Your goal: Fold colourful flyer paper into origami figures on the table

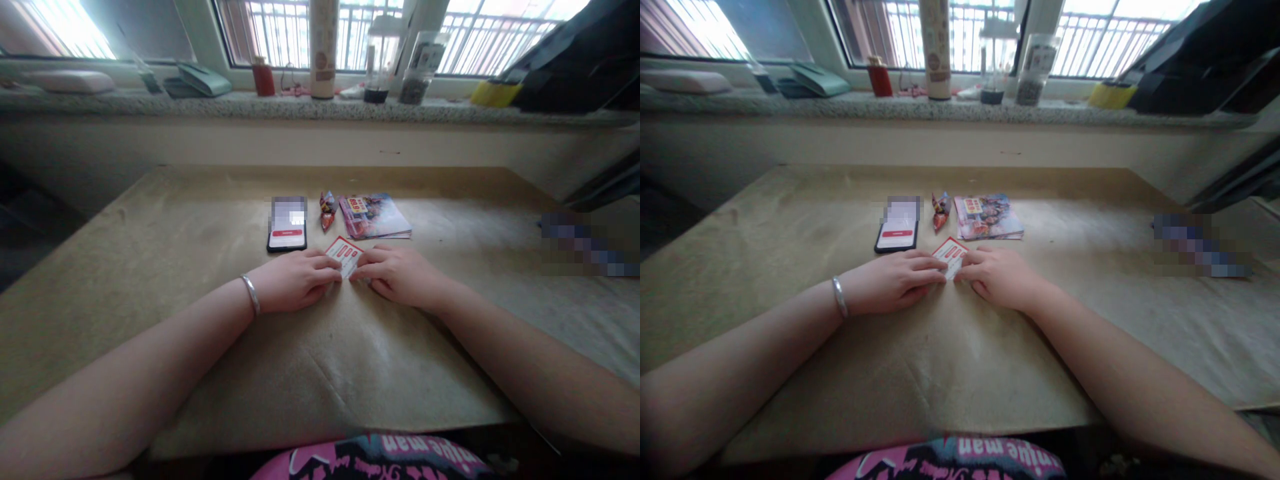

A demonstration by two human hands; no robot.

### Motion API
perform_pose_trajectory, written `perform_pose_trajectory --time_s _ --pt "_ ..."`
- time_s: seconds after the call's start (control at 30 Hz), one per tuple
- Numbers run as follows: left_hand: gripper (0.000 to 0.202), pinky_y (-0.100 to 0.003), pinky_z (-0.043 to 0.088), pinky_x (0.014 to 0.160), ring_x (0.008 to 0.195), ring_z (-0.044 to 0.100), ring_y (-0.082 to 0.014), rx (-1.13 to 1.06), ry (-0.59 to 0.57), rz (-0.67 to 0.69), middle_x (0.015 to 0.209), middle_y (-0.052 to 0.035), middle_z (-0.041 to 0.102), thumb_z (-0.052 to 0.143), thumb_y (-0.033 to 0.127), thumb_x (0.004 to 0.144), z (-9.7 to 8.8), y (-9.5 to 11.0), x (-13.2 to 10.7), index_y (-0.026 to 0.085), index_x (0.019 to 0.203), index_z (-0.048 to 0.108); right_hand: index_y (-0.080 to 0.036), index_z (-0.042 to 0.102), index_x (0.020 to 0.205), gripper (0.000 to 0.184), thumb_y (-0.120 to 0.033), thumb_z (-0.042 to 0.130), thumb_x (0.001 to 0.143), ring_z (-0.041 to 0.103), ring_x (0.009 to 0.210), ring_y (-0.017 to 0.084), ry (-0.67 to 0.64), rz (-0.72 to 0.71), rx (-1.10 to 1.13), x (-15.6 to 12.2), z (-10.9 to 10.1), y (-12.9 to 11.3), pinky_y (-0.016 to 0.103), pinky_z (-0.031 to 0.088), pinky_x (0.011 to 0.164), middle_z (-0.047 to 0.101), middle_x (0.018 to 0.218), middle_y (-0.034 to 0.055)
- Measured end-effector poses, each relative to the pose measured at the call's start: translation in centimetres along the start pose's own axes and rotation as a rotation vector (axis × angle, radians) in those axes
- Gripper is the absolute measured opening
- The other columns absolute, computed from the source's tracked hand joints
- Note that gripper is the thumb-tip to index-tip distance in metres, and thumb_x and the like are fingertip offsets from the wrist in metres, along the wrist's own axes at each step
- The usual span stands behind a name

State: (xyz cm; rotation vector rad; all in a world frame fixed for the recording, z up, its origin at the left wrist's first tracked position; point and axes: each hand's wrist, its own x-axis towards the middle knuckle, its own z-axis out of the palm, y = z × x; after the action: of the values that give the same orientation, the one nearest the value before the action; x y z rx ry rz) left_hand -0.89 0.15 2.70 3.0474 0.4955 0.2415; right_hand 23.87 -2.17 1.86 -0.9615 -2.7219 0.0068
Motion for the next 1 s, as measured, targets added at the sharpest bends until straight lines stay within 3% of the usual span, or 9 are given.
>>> perform_pose_trajectory --time_s 0.2,0.57,1.0 --pt "0.033 -0.036 0.046 0.095 0.109 0.055 -0.0219 0.002 -0.061 -0.01 0.119 -0.005 0.062 0.048 0.015 0.083 -1.2 -0.1 -0.5 0.02 0.114 0.061 -0.027 0.07 0.102 0.033 -0.013 0.048 0.081 0.058 0.095 0.019 -0.009 0.004 0.003 -0.1 0.1 0.0 0.03 0.044 0.079 0.067 0.102 0.0031" --pt "0.021 -0.027 0.047 0.078 0.091 0.06 -0.017 0.054 -0.122 -0.074 0.098 -0.0027 0.068 0.05 0.014 0.079 -2.8 0.1 -0.7 0.02 0.086 0.068 -0.026 0.07 0.101 0.034 -0.011 0.047 0.08 0.058 0.092 0.018 0.001 -0.009 0.021 0.0 0.0 0.0 0.029 0.044 0.077 0.067 0.099 0.004" --pt "0.027 -0.025 0.045 0.069 0.077 0.062 -0.0147 0.066 -0.188 -0.173 0.084 0.0015 0.07 0.052 0.014 0.074 -3.6 -0.3 -1.6 0.027 0.082 0.074 -0.028 0.071 0.101 0.035 -0.011 0.047 0.08 0.059 0.091 0.018 0.0 0.008 0.014 -0.1 0.0 0.0 0.029 0.044 0.074 0.067 0.1 0.0029"
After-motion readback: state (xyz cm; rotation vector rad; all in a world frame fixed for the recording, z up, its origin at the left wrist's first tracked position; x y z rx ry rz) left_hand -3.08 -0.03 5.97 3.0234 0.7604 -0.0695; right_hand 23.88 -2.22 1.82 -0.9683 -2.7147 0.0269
